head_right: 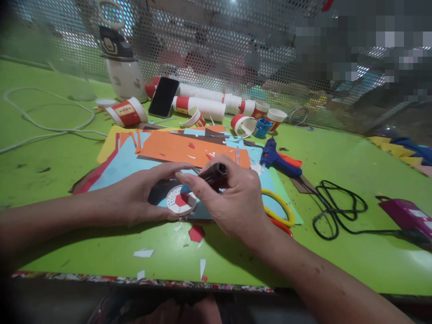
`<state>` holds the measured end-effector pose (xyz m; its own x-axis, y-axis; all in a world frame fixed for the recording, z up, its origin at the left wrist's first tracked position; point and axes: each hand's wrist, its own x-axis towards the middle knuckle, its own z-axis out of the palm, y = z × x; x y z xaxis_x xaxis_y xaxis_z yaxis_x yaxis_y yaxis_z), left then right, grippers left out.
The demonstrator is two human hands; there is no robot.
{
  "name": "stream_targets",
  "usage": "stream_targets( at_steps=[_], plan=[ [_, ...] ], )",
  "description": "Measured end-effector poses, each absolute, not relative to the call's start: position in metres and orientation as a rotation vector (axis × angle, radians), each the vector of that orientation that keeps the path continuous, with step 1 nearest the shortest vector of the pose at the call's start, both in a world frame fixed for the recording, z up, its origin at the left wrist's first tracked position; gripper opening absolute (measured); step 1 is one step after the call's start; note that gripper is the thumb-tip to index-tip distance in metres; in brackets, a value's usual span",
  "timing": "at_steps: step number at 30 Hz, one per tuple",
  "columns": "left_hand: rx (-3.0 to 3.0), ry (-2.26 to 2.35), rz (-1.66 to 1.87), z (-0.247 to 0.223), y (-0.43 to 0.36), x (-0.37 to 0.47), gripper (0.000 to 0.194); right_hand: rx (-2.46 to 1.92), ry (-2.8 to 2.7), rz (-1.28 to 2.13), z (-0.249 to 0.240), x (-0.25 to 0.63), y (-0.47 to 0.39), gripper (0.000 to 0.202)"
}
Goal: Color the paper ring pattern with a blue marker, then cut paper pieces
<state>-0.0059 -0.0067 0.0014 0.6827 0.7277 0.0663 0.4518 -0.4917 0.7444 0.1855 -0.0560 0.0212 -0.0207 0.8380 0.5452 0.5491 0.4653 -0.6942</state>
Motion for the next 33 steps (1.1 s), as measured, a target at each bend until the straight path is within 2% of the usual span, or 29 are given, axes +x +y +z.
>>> stream_targets(
  at_steps=[7, 26, 33],
  plan=[
    [2.215, 0.905, 0.454, 0.0017, -0.0059, -0.008, 0.078, -1.138, -1.479, 0.28, 0.0298, 0.193, -0.0621, 0.023],
    [2.208, 0.912, 0.462, 0.0006, -0.0063, -0.0084, 0.078, -1.154, -1.554, 0.247, 0.0275, 0.1963, -0.0601, 0.017],
    [2.16, 0.886, 0.472, 0.0012, -0.0063, -0.0065, 0.07, -1.175, -1.721, 0.275, 0.0222, 0.1914, -0.0589, 0.015]
  ],
)
